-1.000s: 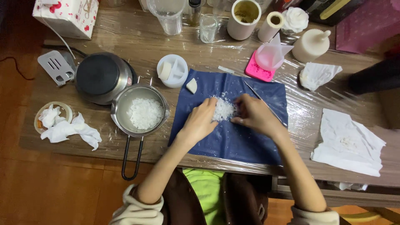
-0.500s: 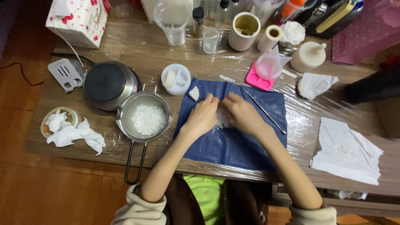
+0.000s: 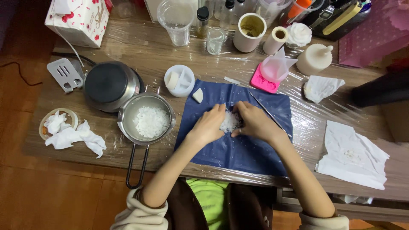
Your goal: Shredding a wax block with a metal tool and transferring the shavings into a melting pot.
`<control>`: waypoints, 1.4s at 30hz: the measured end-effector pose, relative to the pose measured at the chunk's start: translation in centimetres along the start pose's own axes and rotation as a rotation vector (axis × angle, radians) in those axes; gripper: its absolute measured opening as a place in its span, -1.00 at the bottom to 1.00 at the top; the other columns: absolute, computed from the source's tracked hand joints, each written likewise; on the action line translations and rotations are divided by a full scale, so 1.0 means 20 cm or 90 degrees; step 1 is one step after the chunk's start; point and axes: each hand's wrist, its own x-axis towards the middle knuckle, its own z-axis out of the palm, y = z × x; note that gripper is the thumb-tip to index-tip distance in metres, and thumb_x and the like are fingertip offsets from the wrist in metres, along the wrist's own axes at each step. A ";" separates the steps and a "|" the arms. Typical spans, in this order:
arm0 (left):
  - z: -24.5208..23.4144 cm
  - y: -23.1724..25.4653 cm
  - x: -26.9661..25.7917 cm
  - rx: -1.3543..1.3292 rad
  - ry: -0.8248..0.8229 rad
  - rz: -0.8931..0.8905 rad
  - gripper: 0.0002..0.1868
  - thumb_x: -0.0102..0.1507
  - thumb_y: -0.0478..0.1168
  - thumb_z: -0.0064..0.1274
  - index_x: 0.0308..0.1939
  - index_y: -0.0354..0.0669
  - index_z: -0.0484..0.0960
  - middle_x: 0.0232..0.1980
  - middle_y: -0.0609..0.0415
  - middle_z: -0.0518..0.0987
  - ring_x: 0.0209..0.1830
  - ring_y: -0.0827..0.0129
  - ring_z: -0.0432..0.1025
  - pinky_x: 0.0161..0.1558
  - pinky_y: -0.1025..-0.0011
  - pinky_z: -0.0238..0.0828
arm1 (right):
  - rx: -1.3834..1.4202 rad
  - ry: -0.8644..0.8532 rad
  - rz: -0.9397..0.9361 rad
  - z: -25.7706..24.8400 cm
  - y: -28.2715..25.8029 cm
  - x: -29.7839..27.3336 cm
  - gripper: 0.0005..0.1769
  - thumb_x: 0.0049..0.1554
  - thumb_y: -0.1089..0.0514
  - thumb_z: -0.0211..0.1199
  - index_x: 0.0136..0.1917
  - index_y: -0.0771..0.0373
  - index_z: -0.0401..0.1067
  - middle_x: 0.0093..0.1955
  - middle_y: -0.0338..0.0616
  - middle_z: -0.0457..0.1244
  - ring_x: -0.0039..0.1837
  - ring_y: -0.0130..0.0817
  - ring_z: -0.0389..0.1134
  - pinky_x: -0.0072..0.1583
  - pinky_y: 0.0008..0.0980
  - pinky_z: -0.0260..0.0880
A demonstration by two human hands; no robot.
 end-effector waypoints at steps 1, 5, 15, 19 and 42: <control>0.02 -0.01 0.01 0.001 0.001 0.000 -0.32 -0.07 -0.40 0.23 0.05 -0.49 0.25 -0.01 -0.28 0.35 -0.13 -0.41 0.40 -0.16 -0.14 0.45 | 0.000 0.001 0.000 0.00 -0.01 0.01 -0.14 -0.35 -0.15 0.52 0.07 0.25 0.18 -0.06 0.06 0.22 0.02 0.15 0.34 0.00 0.07 0.38; 0.05 -0.03 0.05 0.000 0.014 0.008 -0.47 -0.02 -0.41 0.15 -0.04 -0.47 0.28 -0.08 -0.26 0.40 -0.16 -0.37 0.42 -0.18 -0.11 0.46 | 0.069 0.006 -0.024 0.03 -0.01 0.05 -0.38 -0.28 0.02 0.50 -0.05 0.27 0.28 -0.18 0.04 0.27 -0.06 0.11 0.37 -0.07 0.01 0.39; 0.03 -0.01 0.04 -0.065 0.045 -0.013 -0.57 0.04 -0.41 0.02 -0.05 -0.46 0.29 -0.11 -0.34 0.44 -0.10 -0.34 0.42 -0.09 -0.10 0.42 | 0.134 0.072 0.055 0.08 -0.04 0.06 -0.53 -0.34 0.17 0.41 -0.12 0.28 0.40 -0.29 -0.01 0.29 -0.13 0.04 0.39 -0.15 -0.10 0.41; 0.07 -0.05 0.08 -0.075 0.071 0.021 -0.55 0.01 -0.43 0.04 -0.06 -0.49 0.29 -0.12 -0.41 0.46 -0.08 -0.37 0.41 -0.05 -0.12 0.38 | 0.121 0.081 0.043 0.11 -0.02 0.09 -0.51 -0.35 0.16 0.40 -0.11 0.28 0.39 -0.27 0.01 0.29 -0.12 0.08 0.38 -0.15 -0.04 0.40; -0.03 -0.11 0.06 -0.180 0.105 0.039 -0.45 -0.07 -0.29 0.16 -0.04 -0.41 0.41 -0.09 -0.39 0.52 0.04 -0.21 0.40 0.03 0.04 0.38 | 0.022 0.064 0.063 -0.09 -0.17 0.09 -0.50 -0.32 0.09 0.37 -0.06 0.24 0.45 -0.21 0.03 0.37 -0.06 0.05 0.39 -0.02 -0.05 0.37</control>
